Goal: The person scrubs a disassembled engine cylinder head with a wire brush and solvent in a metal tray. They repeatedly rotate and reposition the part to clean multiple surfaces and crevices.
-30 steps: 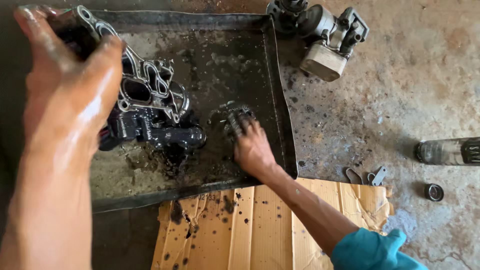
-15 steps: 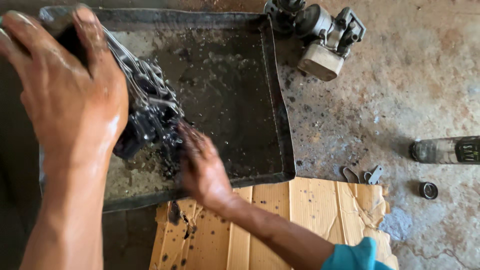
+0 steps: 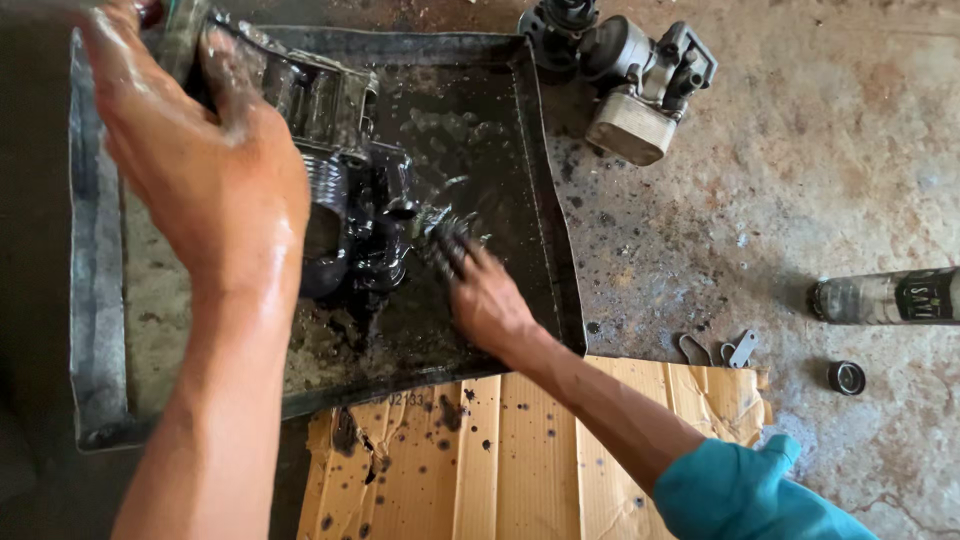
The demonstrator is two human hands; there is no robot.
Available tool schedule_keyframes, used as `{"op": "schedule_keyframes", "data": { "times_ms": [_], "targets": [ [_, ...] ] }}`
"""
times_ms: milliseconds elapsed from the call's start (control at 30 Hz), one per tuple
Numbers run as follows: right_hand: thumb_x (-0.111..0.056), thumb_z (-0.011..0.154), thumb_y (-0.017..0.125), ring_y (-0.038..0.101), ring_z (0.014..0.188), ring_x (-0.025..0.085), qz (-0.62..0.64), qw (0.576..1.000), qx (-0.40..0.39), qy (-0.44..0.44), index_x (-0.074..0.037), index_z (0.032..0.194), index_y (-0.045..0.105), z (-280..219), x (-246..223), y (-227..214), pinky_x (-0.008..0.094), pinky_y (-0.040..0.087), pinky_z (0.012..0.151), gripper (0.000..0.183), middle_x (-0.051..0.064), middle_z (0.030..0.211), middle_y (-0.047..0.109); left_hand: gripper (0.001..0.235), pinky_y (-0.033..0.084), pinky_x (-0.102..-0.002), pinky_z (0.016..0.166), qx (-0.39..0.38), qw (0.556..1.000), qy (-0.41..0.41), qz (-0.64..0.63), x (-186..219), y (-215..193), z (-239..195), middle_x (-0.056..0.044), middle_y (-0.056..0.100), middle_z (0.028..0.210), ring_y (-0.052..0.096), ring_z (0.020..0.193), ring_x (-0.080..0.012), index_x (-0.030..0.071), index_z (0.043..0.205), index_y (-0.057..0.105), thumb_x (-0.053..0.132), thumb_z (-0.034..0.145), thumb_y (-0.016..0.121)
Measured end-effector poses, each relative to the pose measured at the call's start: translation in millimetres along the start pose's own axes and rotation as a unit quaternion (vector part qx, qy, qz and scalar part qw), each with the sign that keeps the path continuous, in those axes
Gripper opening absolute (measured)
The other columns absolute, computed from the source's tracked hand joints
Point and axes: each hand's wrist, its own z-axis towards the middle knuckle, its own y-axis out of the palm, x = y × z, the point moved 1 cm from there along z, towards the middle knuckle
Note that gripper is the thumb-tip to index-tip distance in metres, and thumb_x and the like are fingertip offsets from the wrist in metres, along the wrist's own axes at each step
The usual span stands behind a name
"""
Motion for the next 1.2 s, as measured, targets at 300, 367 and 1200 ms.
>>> {"op": "schedule_keyframes", "data": {
  "times_ms": [300, 367, 1200],
  "targets": [
    [-0.006, 0.097, 0.063, 0.069, 0.105, 0.019, 0.539, 0.777, 0.125, 0.301, -0.001, 0.126, 0.06, 23.6, -55.9, -70.1, 0.033, 0.058, 0.089, 0.03, 0.015, 0.121, 0.071, 0.008, 0.043, -0.036, 0.059, -0.085, 0.922, -0.351, -0.139, 10.3, 10.5, 5.6, -0.004, 0.053, 0.085, 0.05, 0.069, -0.0128, 0.0, 0.106, 0.057, 0.008, 0.106, 0.06],
    [-0.004, 0.099, 0.06, 0.066, 0.104, 0.022, 0.589, 0.729, 0.163, 0.308, 0.0, 0.129, 0.057, 42.4, -82.4, -79.3, 0.036, 0.057, 0.088, 0.031, 0.018, 0.121, 0.07, 0.017, 0.053, -0.038, 0.079, -0.056, 0.934, -0.345, -0.075, 7.3, 25.8, 1.0, -0.011, 0.062, 0.099, 0.059, 0.085, -0.0155, 0.0, 0.119, 0.062, 0.013, 0.11, 0.057],
    [-0.007, 0.085, 0.069, 0.048, 0.127, 0.046, 0.186, 0.952, 0.084, 0.226, -0.006, 0.129, 0.066, -4.5, 2.9, -18.5, 0.053, 0.042, 0.11, 0.044, 0.025, 0.138, 0.054, 0.093, 0.021, -0.065, 0.122, -0.025, 0.975, -0.104, 0.193, 2.5, -2.5, -8.6, -0.037, 0.025, 0.153, 0.029, 0.143, -0.053, -0.007, 0.15, 0.016, 0.056, 0.101, 0.064]
  ]
}}
